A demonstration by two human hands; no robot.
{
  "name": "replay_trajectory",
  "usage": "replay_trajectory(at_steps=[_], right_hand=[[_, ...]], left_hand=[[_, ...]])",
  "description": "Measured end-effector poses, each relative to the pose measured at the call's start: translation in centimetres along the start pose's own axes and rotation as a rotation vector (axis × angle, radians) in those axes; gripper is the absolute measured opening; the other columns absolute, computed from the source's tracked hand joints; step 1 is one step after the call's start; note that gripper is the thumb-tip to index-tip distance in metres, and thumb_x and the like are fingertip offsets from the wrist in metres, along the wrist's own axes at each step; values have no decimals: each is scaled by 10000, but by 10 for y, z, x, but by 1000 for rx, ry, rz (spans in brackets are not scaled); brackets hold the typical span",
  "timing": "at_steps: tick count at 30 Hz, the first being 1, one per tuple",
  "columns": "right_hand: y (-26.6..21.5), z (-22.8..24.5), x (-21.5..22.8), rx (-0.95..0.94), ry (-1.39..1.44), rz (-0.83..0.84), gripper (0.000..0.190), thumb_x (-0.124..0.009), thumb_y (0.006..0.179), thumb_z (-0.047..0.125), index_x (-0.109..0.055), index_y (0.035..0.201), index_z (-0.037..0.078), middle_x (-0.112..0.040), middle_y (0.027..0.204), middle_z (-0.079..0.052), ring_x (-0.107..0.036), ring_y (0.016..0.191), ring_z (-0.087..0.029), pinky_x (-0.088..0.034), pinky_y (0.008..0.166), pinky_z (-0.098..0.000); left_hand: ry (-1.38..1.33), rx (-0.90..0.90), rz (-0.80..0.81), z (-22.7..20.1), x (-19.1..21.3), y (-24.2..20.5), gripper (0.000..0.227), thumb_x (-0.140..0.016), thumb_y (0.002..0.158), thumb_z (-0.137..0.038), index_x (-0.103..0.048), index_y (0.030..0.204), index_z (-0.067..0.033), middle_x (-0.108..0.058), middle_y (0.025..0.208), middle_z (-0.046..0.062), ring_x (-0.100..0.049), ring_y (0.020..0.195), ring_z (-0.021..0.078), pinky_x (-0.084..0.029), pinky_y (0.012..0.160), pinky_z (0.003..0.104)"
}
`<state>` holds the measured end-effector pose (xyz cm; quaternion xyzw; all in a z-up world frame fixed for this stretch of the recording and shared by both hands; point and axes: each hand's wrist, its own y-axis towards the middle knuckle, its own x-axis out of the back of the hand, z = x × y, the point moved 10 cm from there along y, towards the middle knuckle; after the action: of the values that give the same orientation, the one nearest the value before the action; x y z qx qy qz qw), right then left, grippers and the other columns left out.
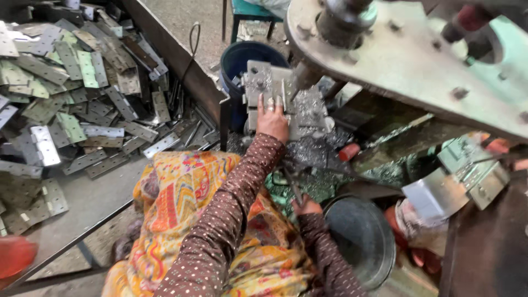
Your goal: The person operates a drill press to process metal plates. They pick up plates from a pile, place them under the drill, activate the machine, and then remove the processed plates.
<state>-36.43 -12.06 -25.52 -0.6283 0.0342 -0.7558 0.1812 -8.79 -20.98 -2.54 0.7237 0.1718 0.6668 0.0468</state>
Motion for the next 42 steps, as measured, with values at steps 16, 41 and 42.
replay_trajectory(at_steps=[16,41,42], right_hand=[[-11,2,2,-72,30,197,623,-625,871,645,-645,1127,77,-723,871,-172,-735,776,-345,-587,745,-460],[-15,58,133,-43,-96,104,609,-665,819,661,-692,1070,107,-727,928,-180,-707,894,-371,-551,828,-481],[-16,58,130,-49,-103,129,614,-654,827,660,-682,1086,103,-733,920,-169,-726,869,-354,-565,816,-467]], left_hand=[[-93,24,350,11,-26,17,283,-486,1038,-217,-741,1160,-221,-338,1613,114,-507,1342,256,77,1241,617],[-240,-121,-403,-28,82,-41,128,-566,1067,-215,-603,1010,-108,-642,1105,48,-708,904,194,-426,1126,555],[-251,-69,-256,-21,62,-31,160,-543,1078,-231,-628,1026,-106,-641,1100,44,-710,916,197,-413,1146,579]])
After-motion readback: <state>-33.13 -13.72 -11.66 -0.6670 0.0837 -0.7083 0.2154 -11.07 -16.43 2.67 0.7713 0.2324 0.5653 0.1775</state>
